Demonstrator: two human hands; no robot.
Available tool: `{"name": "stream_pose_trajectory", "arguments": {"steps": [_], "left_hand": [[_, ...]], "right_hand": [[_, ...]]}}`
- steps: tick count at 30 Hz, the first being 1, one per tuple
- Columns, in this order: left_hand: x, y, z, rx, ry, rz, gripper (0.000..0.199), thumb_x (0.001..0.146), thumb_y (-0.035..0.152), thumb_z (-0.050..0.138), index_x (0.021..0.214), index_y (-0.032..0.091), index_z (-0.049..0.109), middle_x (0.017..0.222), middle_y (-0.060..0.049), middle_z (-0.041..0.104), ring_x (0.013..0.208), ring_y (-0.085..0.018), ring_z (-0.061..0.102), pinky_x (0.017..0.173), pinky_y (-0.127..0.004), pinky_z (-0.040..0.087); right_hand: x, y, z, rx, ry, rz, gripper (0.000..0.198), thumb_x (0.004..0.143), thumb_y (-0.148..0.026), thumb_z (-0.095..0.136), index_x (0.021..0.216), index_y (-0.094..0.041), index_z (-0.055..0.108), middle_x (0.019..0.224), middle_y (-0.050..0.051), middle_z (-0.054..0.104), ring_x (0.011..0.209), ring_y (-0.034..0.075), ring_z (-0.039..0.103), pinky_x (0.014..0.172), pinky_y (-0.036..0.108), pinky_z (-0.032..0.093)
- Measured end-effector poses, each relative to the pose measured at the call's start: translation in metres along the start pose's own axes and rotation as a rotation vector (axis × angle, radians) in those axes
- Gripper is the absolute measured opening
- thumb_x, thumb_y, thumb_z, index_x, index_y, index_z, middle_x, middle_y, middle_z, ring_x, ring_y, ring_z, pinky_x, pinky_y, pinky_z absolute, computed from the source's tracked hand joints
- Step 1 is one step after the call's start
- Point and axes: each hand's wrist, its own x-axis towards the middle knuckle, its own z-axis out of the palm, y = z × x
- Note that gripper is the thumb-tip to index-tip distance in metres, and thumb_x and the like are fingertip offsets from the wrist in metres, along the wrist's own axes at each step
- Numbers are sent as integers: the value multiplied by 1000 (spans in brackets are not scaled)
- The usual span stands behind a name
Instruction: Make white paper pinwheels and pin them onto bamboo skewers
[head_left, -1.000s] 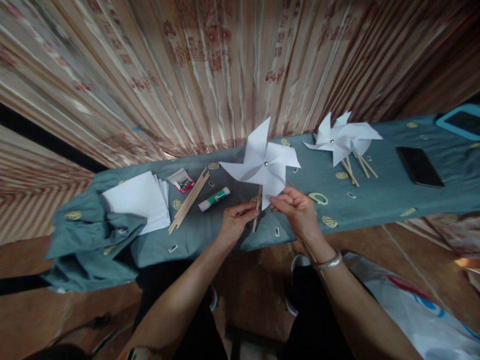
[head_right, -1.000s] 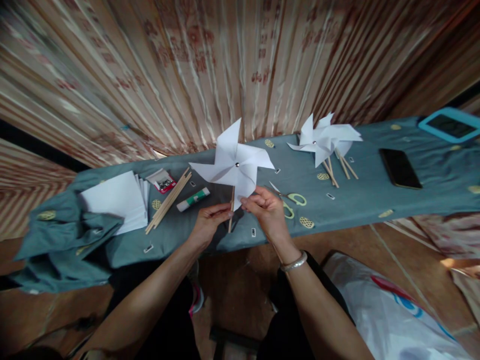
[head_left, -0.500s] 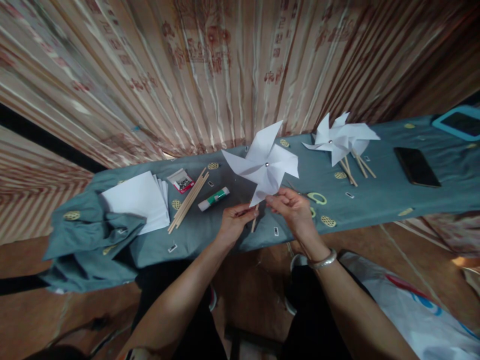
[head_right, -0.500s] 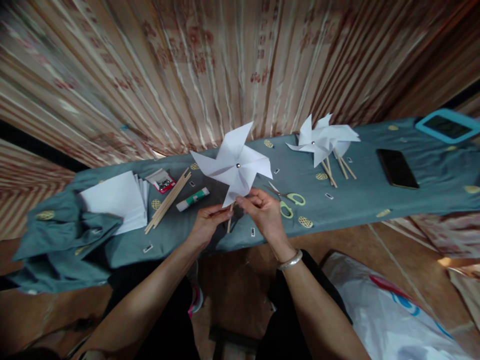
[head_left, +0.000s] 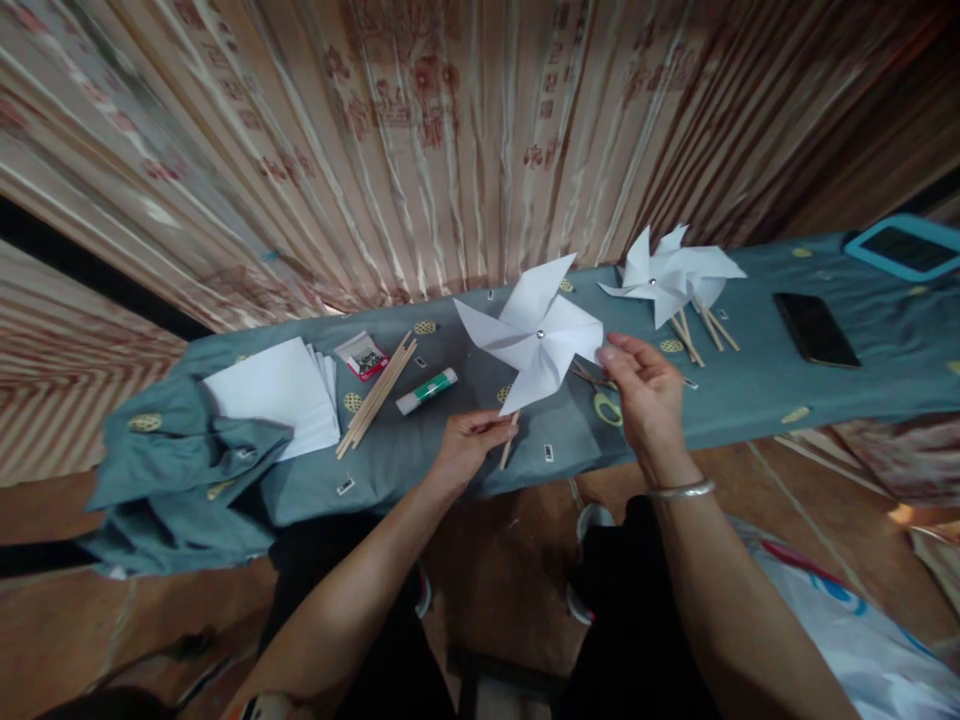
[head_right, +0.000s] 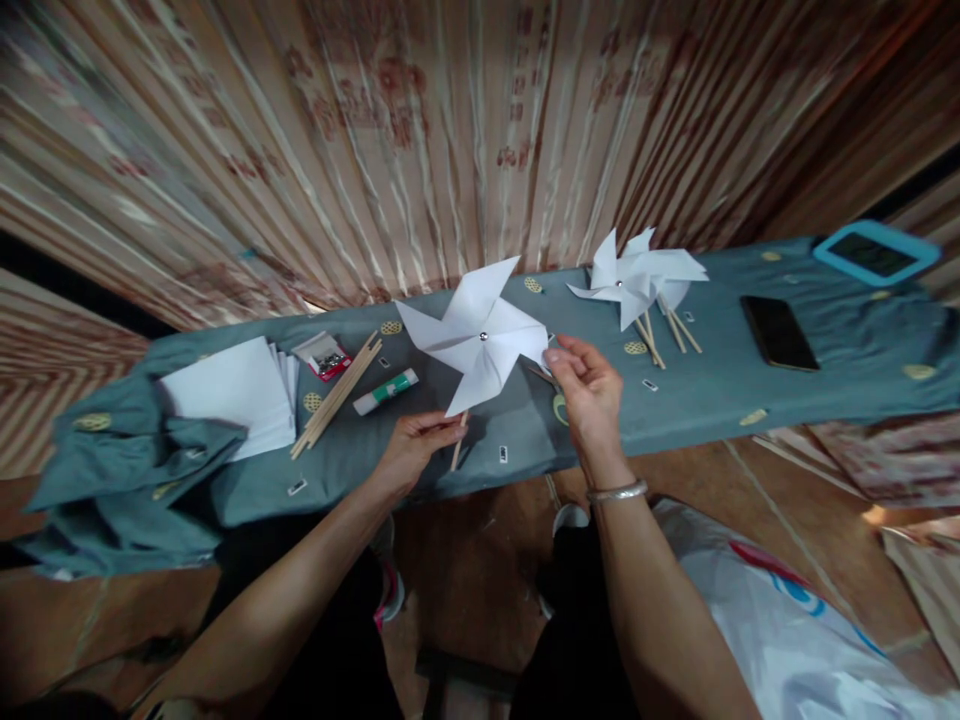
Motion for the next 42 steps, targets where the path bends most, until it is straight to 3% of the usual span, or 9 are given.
{"name": "stream_pose_trajectory", "arguments": {"steps": [5,13,31,37,42], "left_hand": [[0,-1,-1,-8,20,-1,35,44,31,91,75,19,79,80,-5,77,75,-18,69,84,-33,52],[1,2,1,-14,59,26,35,42,31,91,73,20,79,74,-3,77,69,-16,67,78,-31,54],[5,-6,-1,-7,69,64,35,47,30,90,78,19,79,79,-5,77,73,-17,69,82,-33,53],[5,-6,0,-3,56,69,36,47,33,90,78,20,79,81,-5,78,75,-18,69,83,-33,53],[4,-6,1,5,60,70,33,49,32,89,78,20,79,81,-4,78,75,-18,69,82,-32,53]], "right_hand": [[-4,0,3,57,-34,40,40,51,-35,88,85,-21,72,67,-3,70,62,11,62,69,27,53],[-13,0,4,28,-114,79,36,57,-31,86,88,-20,72,70,-3,70,61,10,61,68,27,51],[-40,-4,18,54,-225,212,44,52,-38,89,87,-23,69,67,-4,71,60,11,62,66,27,51],[-47,-6,25,111,-253,267,43,46,-34,91,78,-22,66,60,-7,67,55,9,58,60,23,48],[-52,-8,27,70,-342,263,33,56,-34,87,80,-22,67,63,-5,68,57,10,57,60,24,47]]}}
